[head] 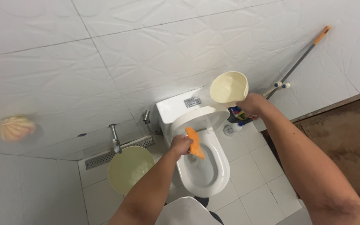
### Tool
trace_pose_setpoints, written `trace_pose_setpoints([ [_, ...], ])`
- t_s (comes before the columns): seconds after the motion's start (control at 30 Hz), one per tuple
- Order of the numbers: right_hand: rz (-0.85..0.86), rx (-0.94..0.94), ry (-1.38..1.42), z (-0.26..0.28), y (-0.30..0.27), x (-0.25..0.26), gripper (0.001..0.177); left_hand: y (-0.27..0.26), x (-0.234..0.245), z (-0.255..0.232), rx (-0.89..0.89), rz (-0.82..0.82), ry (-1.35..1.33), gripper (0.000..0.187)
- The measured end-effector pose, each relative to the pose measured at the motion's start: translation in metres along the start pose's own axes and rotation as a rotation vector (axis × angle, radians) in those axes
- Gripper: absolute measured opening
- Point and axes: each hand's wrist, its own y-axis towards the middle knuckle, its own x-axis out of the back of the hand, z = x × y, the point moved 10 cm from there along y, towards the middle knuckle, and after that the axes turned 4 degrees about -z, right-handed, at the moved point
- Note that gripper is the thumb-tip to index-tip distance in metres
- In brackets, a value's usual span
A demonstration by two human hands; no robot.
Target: The person cleans a toilet by first pouring water from a ladle into the bowl, then applying liquid cleaner to an orange sponge. They wipe the toilet tank and seat with the sponge, open the lid, and pour more water into the bowl from the ladle.
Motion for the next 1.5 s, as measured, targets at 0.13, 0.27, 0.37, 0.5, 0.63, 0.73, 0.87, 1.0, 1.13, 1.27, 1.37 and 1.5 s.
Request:
trace_pose_setpoints([
  [0.13, -0.021, -0.031, -0.003, -0.014, 0.003, 0.0, 0.051, 0.006, -0.004, 0.011, 0.017, 0.012, 0.022, 0.023],
  [0.27, -0.05, -0.081, 0.046, -0.031, 0.0, 0.004, 0.047, 0.011, -0.001, 0.023, 0.039, -0.013, 0.045, 0.024],
  [0.37, -0.056, -0.096, 0.054, -0.042, -0.002, 0.008, 0.043, 0.018, 0.005, 0.032, 0.053, -0.044, 0.045, 0.024],
  [0.5, -0.065, -0.147, 0.027, -0.052, -0.001, 0.012, 0.041, 0.029, 0.012, 0.044, 0.041, -0.008, 0.023, 0.025],
  [0.63, -0.099, -0.145, 0.038, -0.055, -0.002, 0.015, 0.042, 0.034, 0.021, 0.056, 0.06, -0.023, 0.052, 0.024],
  [0.73, -0.119, -0.144, 0.097, -0.052, -0.005, 0.015, 0.043, 0.034, 0.028, 0.065, 0.072, -0.024, 0.081, 0.025],
  [0.87, -0.108, -0.175, 0.103, -0.054, -0.011, 0.007, 0.046, 0.033, 0.037, 0.076, 0.076, -0.026, 0.074, 0.025],
  [1.0, -0.008, -0.195, 0.366, -0.066, -0.023, -0.025, 0.051, 0.027, 0.053, 0.086, 0.112, -0.081, 0.089, 0.023],
  [1.13, 0.06, -0.249, 0.613, -0.083, -0.058, -0.08, 0.044, 0.024, 0.059, 0.086, 0.09, -0.069, 0.142, 0.022],
  [1.27, 0.114, -0.314, 0.648, -0.099, -0.11, -0.154, 0.048, 0.029, 0.069, 0.089, 0.056, -0.032, 0.225, 0.02],
  [1.37, 0.175, -0.405, 0.587, -0.116, -0.146, -0.223, 0.051, 0.027, 0.083, 0.108, 0.043, -0.036, 0.249, 0.02],
  [1.5, 0.305, -0.425, 0.535, -0.123, -0.171, -0.318, 0.05, 0.023, 0.108, 0.129, 0.052, -0.098, 0.137, 0.022],
])
